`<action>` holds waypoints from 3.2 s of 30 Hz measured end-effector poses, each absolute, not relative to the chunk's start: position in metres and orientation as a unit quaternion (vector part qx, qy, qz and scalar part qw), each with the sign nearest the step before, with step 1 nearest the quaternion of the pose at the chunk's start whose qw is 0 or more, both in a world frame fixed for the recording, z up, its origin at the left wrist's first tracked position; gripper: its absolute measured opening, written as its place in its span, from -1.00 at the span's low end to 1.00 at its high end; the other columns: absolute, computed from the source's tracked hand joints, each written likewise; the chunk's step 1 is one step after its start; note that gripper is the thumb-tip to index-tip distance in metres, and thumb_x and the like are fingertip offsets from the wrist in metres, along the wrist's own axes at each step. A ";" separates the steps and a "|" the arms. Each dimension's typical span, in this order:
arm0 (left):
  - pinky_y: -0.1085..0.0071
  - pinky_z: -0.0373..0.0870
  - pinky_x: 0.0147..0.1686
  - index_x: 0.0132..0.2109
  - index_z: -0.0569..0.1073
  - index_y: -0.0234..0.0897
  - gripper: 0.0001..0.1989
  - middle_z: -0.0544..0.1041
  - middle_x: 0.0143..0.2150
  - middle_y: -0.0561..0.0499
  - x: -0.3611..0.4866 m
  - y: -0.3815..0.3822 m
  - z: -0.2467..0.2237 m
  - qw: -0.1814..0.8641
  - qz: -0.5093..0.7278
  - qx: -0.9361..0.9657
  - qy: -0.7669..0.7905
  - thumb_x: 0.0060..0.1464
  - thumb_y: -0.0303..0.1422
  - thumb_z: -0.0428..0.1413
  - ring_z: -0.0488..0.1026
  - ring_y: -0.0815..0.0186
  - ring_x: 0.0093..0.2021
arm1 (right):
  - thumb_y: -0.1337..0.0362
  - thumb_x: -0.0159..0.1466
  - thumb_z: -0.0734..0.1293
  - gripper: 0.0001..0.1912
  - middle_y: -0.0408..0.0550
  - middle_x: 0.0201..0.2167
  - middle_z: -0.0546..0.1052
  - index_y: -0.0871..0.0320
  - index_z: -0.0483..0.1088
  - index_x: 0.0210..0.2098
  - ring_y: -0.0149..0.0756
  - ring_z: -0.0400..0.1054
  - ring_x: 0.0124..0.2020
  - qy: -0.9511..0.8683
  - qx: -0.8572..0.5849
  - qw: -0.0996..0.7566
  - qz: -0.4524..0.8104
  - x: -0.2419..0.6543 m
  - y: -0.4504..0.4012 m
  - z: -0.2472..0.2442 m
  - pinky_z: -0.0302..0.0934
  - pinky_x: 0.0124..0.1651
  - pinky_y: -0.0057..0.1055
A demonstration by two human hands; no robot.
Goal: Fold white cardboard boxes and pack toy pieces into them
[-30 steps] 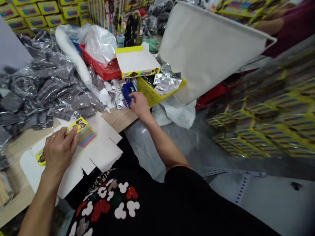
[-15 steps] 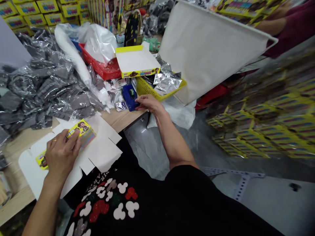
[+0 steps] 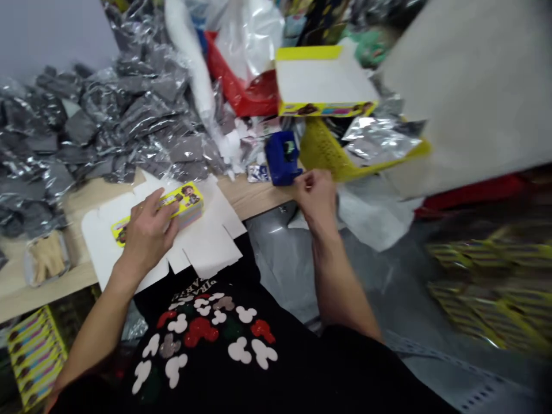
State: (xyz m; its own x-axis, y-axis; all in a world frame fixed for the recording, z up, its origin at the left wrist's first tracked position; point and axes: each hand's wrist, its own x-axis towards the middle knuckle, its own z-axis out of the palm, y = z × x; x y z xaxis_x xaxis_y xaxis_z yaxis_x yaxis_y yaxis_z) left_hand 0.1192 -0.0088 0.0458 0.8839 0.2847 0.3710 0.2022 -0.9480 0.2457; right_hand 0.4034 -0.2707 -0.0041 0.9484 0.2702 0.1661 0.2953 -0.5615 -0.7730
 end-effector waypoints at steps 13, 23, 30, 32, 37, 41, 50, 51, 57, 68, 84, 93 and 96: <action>-0.01 0.46 0.23 -0.05 0.59 -0.24 -0.78 0.61 0.28 -0.22 0.114 -0.015 0.042 0.113 0.215 0.962 0.122 0.44 -0.29 0.06 0.56 0.02 0.26 | 0.17 0.35 0.38 -0.20 -0.31 -0.53 0.54 0.07 0.18 0.54 -0.35 0.44 -0.56 -0.309 -0.597 0.659 0.337 0.243 -0.137 0.016 0.49 -0.37 -0.35; 0.08 0.47 0.14 0.09 0.62 -0.21 -0.72 0.61 0.21 -0.19 0.121 -0.016 0.064 0.169 0.180 0.958 0.149 0.32 -0.30 0.13 0.56 0.03 0.18 | 0.07 0.40 0.43 -0.17 -0.32 -0.52 0.52 -0.05 0.04 0.54 -0.31 0.46 -0.53 -0.293 -0.592 0.675 0.328 0.241 -0.140 0.003 0.51 -0.35 -0.32; 0.09 0.41 0.09 -0.04 0.59 -0.21 -0.77 0.66 -0.02 -0.12 0.139 -0.015 0.069 0.169 0.152 0.945 0.237 0.33 -0.16 0.24 0.57 0.03 0.01 | 0.20 0.45 0.32 -0.18 -0.27 -0.43 0.56 -0.08 -0.09 0.59 -0.28 0.53 -0.41 -0.289 -0.591 0.689 0.304 0.225 -0.136 -0.003 0.58 -0.17 -0.23; 0.11 0.40 0.06 -0.04 0.58 -0.19 -0.79 0.66 -0.02 -0.10 0.139 -0.015 0.067 0.153 0.161 0.947 0.231 0.35 -0.16 0.23 0.56 0.03 0.01 | 0.27 0.41 0.32 -0.10 -0.26 -0.38 0.60 -0.07 -0.16 0.61 -0.29 0.56 -0.40 -0.299 -0.599 0.676 0.309 0.227 -0.139 -0.003 0.58 -0.16 -0.24; 0.10 0.36 -0.08 -0.07 0.56 -0.17 -0.75 0.65 -0.05 -0.15 0.136 -0.012 0.063 0.091 0.208 0.953 0.202 0.39 -0.09 0.18 0.53 -0.01 -0.07 | 0.37 0.32 0.28 -0.34 -0.11 -0.20 0.65 0.07 0.28 0.41 -0.31 0.56 -0.35 -0.319 -0.726 0.570 0.216 0.306 -0.174 -0.003 0.53 -0.17 -0.31; 0.09 0.34 -0.11 -0.01 0.55 -0.12 -0.75 0.62 -0.06 -0.17 0.135 -0.011 0.060 0.056 0.232 0.956 0.169 0.41 -0.07 0.14 0.50 -0.03 -0.07 | 0.37 0.30 0.29 -0.67 0.17 -0.03 0.61 0.21 0.51 0.03 -0.09 0.55 0.01 -0.138 -0.877 0.460 -0.035 0.408 -0.232 0.008 0.47 0.14 -0.14; 0.08 0.33 -0.15 0.02 0.51 -0.08 -0.81 0.63 0.00 -0.16 0.134 -0.008 0.060 0.043 0.229 0.960 0.156 0.40 -0.13 0.16 0.53 -0.04 -0.04 | 0.39 0.38 0.37 -0.84 -0.17 -0.57 0.46 0.18 0.39 -0.36 -0.36 0.44 -0.61 0.053 -0.817 0.547 0.173 0.465 -0.242 0.016 0.32 -0.51 -0.52; 0.09 0.33 -0.15 0.02 0.51 -0.08 -0.81 0.63 0.00 -0.16 0.133 -0.008 0.060 0.044 0.228 0.960 0.157 0.40 -0.13 0.16 0.53 -0.04 -0.04 | 0.40 0.39 0.35 -0.84 -0.19 -0.56 0.46 0.17 0.38 -0.34 -0.38 0.45 -0.61 0.054 -0.809 0.559 0.175 0.465 -0.242 0.018 0.32 -0.52 -0.54; 0.04 0.35 -0.12 0.02 0.52 -0.11 -0.78 0.64 0.03 -0.20 0.136 -0.007 0.058 0.051 0.211 0.961 0.171 0.40 -0.12 0.16 0.53 -0.10 -0.01 | 0.43 0.42 0.29 -0.80 -0.26 -0.53 0.42 0.13 0.28 -0.34 -0.46 0.50 -0.49 0.071 -0.762 0.622 0.164 0.449 -0.248 0.011 0.42 -0.36 -0.60; -0.28 0.27 0.42 0.20 0.55 -0.10 -0.60 0.36 0.51 -0.19 0.063 -0.002 0.071 0.099 0.228 0.957 0.151 0.30 -0.10 0.27 0.28 -0.24 0.50 | 0.46 0.17 0.34 -0.81 -0.12 -0.41 0.44 0.08 0.30 -0.49 -0.20 0.47 -0.15 -0.021 -0.861 0.507 0.025 0.406 -0.264 -0.011 0.44 0.03 -0.28; 0.07 0.51 0.23 0.09 0.55 -0.19 -0.82 0.63 0.21 -0.17 0.036 0.004 0.032 0.113 0.302 0.935 0.145 0.39 -0.36 0.19 0.57 0.11 0.20 | 0.09 0.47 0.32 -0.23 -0.20 -0.42 0.63 0.09 0.09 0.59 -0.32 0.51 -0.46 -0.361 -0.563 0.647 0.368 0.187 -0.110 0.011 0.54 -0.30 -0.31; 0.07 0.42 0.11 0.21 0.59 -0.15 -0.68 0.53 0.24 -0.21 0.041 0.008 0.051 0.123 0.208 0.959 0.146 0.41 -0.32 0.11 0.49 0.02 0.15 | 0.13 0.50 0.31 -0.21 -0.12 -0.28 0.69 0.07 -0.02 0.61 -0.27 0.55 -0.40 -0.363 -0.571 0.655 0.337 0.182 -0.111 -0.006 0.62 -0.16 -0.18; 0.14 0.39 0.10 0.01 0.65 -0.22 -0.76 0.59 0.04 -0.13 0.056 0.016 0.057 0.238 0.217 0.931 0.170 0.40 -0.23 0.14 0.52 0.12 0.03 | 0.17 0.48 0.30 -0.19 -0.05 -0.22 0.71 0.12 -0.05 0.61 -0.22 0.60 -0.32 -0.371 -0.568 0.665 0.311 0.181 -0.110 -0.010 0.62 -0.07 -0.11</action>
